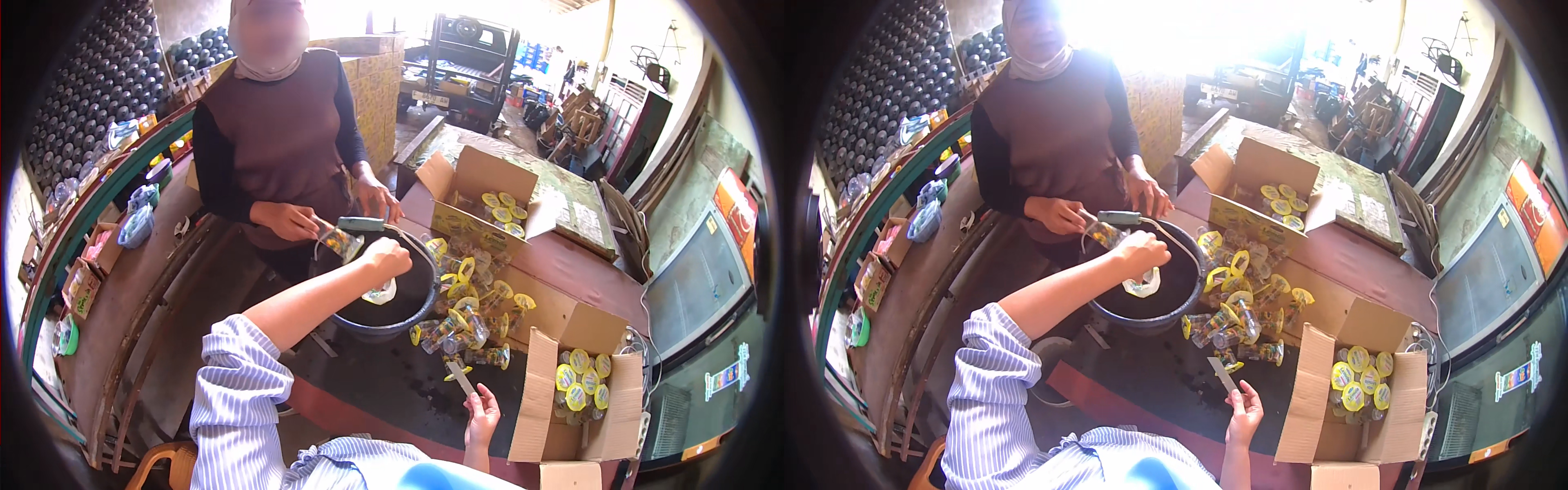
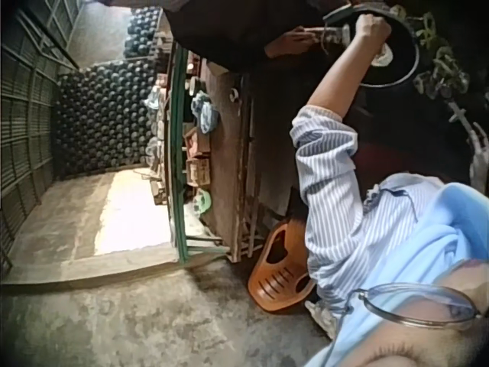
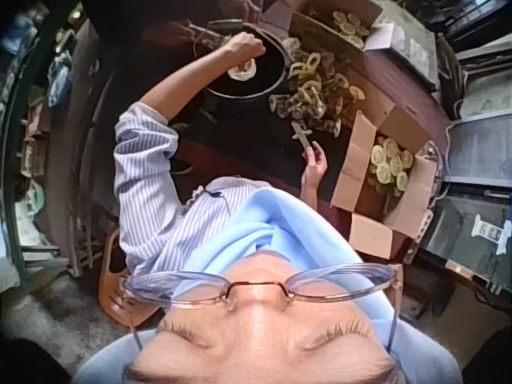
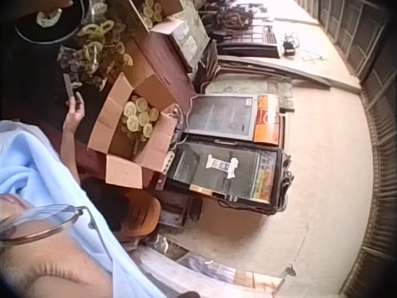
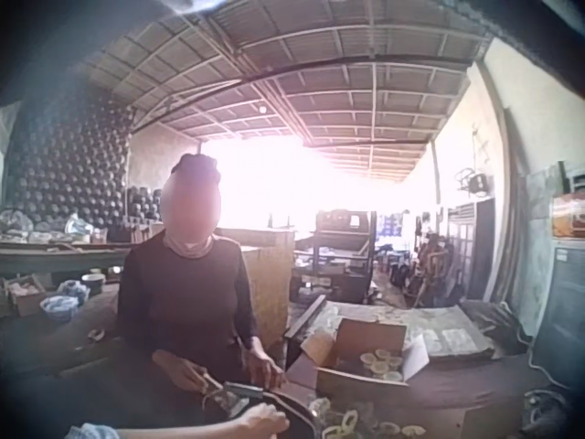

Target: The person repeatedly picks up small yellow-lidded plastic containers from a cardboard box and pours their contents into a black bucket held by another person. The person uses a knife to scrape the inside of the containers to ensure all contents are emptied before placing the empty containers back into the box.

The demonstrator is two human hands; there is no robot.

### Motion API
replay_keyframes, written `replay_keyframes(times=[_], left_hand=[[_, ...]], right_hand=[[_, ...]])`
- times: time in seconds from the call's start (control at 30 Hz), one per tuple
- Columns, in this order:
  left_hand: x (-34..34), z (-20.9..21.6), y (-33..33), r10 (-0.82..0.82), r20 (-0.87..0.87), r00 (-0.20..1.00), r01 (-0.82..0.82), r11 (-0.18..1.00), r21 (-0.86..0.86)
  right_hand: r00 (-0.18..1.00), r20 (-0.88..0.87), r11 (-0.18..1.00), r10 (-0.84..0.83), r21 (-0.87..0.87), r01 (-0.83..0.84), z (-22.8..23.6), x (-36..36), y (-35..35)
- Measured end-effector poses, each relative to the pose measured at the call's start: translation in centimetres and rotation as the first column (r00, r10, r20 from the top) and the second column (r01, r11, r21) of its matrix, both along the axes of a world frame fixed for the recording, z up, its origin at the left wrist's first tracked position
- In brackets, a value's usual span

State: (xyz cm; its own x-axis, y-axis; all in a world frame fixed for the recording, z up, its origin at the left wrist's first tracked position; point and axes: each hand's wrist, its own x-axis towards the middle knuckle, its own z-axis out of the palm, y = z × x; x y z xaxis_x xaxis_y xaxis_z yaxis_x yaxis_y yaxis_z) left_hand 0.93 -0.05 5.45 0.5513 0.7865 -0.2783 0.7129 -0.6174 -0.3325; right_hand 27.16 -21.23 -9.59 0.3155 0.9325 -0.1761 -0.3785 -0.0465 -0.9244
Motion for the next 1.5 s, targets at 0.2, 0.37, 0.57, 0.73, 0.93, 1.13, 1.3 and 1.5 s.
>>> replay_keyframes(times=[0.2,0.37,0.57,0.73,0.93,1.13,1.3,1.5], left_hand=[[-0.7,-1.6,-2.3,0.275,0.119,0.954,-0.292,0.943,0.162],[-1.3,-0.6,-4.0,0.409,0.174,0.896,-0.424,0.904,0.055],[-2.0,-1.6,-5.7,0.49,0.165,0.856,-0.485,0.872,-0.07],[-1.6,-0.8,-5.1,0.527,0.153,0.836,-0.523,0.85,-0.064],[-1.4,-1.2,-4.7,0.571,0.144,0.808,-0.572,0.82,-0.04],[-1.2,-0.9,-3.9,0.523,-0.189,0.831,-0.556,0.795,-0.243],[-2.5,-3.0,-2.9,0.496,-0.109,0.862,-0.507,0.836,-0.207],[-1.6,-2.1,-2.4,0.53,-0.194,0.826,-0.561,0.806,-0.187]], right_hand=[[0.999,0.038,0.999,-0.024,0.022,0.023,-0.1,0.6,-0.5],[0.999,0.037,0.999,-0.032,0.018,0.031,0.0,0.8,-0.9],[0.999,0.044,0.999,-0.026,0.034,0.025,0.6,0.5,-0.8],[0.996,0.085,0.999,-0.034,0.035,0.031,1.1,0.4,-0.6],[0.996,0.083,0.999,-0.037,0.038,0.034,1.1,0.1,-0.9],[0.994,0.1,0.999,-0.04,0.04,0.036,1.3,0.0,-1.0],[0.99,0.138,0.999,-0.017,0.052,0.01,1.1,0.4,-1.1],[0.99,0.128,0.998,-0.052,0.05,0.046,1.5,0.2,-1.1]])
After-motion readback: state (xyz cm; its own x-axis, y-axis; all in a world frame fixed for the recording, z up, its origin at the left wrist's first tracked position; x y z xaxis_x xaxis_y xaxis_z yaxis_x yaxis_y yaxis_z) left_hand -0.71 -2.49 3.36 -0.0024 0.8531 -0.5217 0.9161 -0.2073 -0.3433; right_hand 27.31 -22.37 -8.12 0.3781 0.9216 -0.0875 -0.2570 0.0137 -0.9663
